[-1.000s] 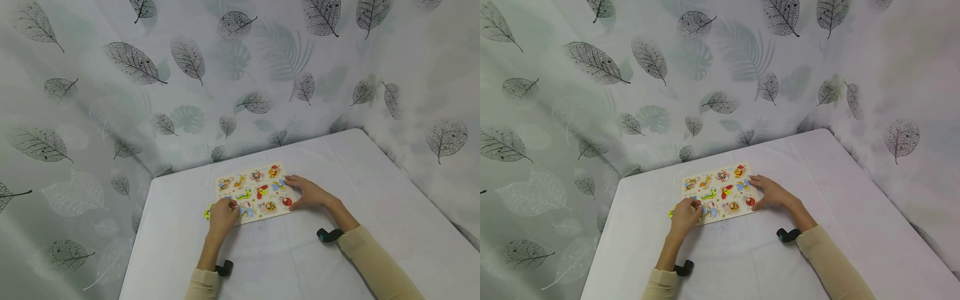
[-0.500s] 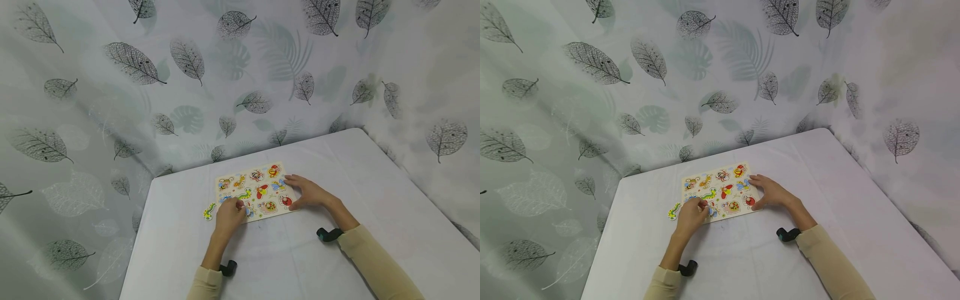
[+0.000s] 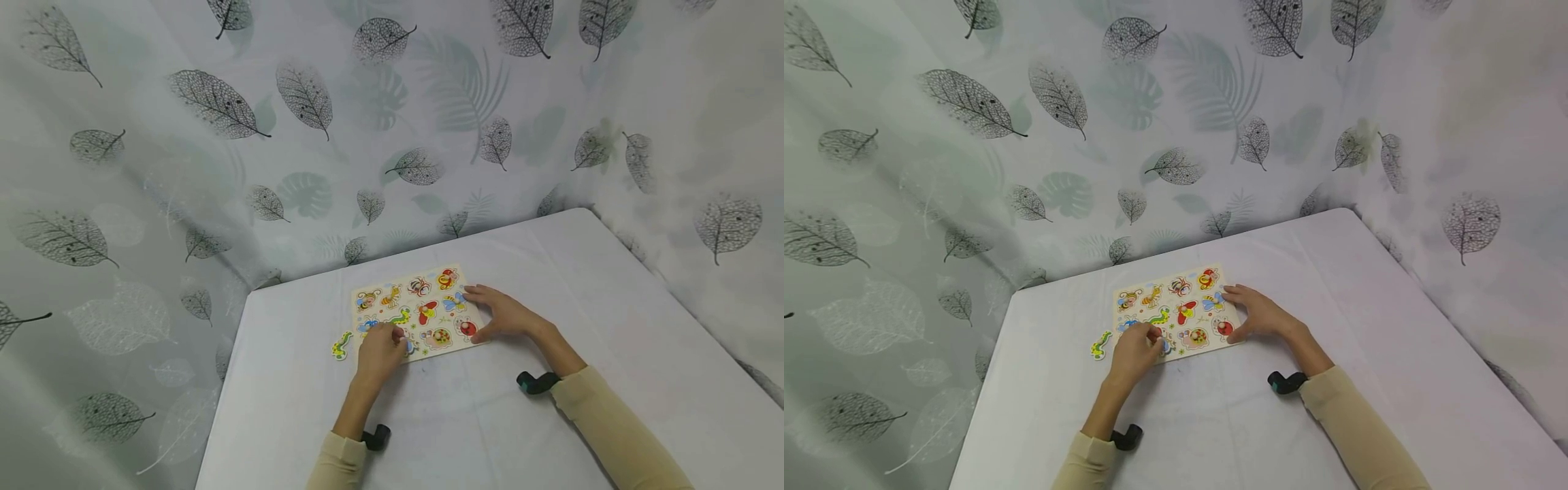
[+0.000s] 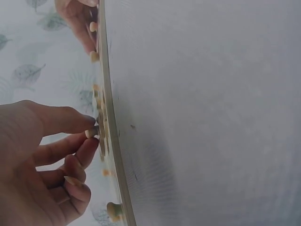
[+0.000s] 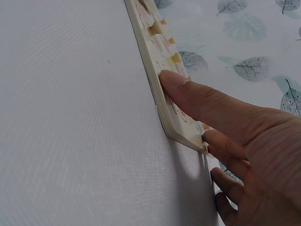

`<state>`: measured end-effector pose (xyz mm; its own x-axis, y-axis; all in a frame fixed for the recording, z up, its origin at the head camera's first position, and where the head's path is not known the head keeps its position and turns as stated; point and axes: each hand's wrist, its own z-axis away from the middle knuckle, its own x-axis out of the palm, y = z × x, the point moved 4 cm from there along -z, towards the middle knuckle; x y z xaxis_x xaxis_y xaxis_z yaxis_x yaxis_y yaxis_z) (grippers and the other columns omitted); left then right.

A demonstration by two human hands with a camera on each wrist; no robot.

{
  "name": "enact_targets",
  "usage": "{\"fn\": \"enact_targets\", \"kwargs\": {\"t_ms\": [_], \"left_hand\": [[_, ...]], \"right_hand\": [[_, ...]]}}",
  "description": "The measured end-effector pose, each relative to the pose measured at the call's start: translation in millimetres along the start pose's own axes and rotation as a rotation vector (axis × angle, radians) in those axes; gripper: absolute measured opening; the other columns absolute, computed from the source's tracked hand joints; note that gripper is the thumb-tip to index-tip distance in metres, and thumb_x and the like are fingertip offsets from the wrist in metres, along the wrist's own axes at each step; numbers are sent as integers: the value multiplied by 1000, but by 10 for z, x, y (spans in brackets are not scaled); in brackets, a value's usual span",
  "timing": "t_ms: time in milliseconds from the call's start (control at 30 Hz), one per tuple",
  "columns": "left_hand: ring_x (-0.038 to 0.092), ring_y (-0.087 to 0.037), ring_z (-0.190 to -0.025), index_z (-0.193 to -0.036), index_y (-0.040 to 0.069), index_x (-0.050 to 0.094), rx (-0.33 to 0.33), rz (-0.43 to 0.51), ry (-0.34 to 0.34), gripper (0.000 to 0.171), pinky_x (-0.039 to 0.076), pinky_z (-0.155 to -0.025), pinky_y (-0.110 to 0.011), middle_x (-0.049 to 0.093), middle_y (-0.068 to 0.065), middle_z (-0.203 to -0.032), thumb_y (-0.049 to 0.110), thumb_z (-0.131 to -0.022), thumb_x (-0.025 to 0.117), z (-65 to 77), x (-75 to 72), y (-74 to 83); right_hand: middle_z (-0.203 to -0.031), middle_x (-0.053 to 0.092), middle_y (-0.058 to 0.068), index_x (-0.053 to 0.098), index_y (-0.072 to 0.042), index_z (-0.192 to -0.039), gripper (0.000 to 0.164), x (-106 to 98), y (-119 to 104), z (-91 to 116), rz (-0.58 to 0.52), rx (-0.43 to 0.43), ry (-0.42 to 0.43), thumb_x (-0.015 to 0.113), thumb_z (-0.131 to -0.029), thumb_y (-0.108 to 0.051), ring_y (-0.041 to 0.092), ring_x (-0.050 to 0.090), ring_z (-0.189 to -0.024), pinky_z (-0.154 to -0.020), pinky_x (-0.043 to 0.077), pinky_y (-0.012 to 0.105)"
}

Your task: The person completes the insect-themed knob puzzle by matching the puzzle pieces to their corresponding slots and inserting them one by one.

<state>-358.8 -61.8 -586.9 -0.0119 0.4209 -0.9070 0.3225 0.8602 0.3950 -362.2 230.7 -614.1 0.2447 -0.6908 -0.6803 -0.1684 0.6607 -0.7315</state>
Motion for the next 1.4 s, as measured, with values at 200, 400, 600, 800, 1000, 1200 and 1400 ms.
{"fn": "enact_targets", "kwargs": {"t_ms": [200,400,600,800,1000,1200,1400], "left_hand": [[55,-11,-75,-94,11,74,3,6,-22,5,50,-64,-26,64,2,-85,14,-90,75,-1,27,12],[55,-10,-75,-92,11,74,7,1,-16,3,51,-64,-26,63,3,-85,13,-90,74,-5,54,11],[56,-10,-76,-93,12,74,5,-16,-22,3,51,-65,-27,62,4,-86,14,-91,74,-10,75,-5],[57,-11,-77,-96,12,74,8,-21,-45,6,52,-67,-29,63,3,-89,15,-91,74,-9,80,-8],[57,-12,-80,-101,12,73,2,0,-79,14,52,-68,-30,64,1,-94,17,-89,76,18,39,-61],[54,-14,-75,-107,9,71,-39,55,-45,19,48,-63,-30,63,-2,-94,19,-92,77,61,-143,-241],[59,-21,-85,-112,6,71,-130,15,27,17,53,-68,-37,62,-10,-105,14,-97,72,63,-376,-595]], "right_hand": [[-169,31,14,46,-7,-157,105,7,5,-8,15,3,1,97,-71,-35,43,18,-157,-123,19,67],[-169,32,14,47,-6,-157,105,2,19,-15,21,-9,1,97,-70,-37,43,18,-157,-123,20,67],[-169,32,15,46,-6,-157,104,3,0,-18,21,-6,0,97,-71,-36,43,18,-157,-123,19,68],[-169,32,15,46,-5,-157,104,3,-4,-20,20,-9,2,97,-71,-34,44,17,-157,-123,19,68],[-169,32,14,45,-6,-157,105,16,21,-34,24,-1,-3,97,-71,-36,43,17,-157,-123,19,67],[-169,31,13,45,-6,-157,104,19,22,-33,19,7,-8,97,-72,-35,42,16,-158,-123,18,67],[-169,31,13,45,-6,-157,104,22,20,-33,24,5,-9,97,-72,-36,43,16,-158,-123,18,68]]}}
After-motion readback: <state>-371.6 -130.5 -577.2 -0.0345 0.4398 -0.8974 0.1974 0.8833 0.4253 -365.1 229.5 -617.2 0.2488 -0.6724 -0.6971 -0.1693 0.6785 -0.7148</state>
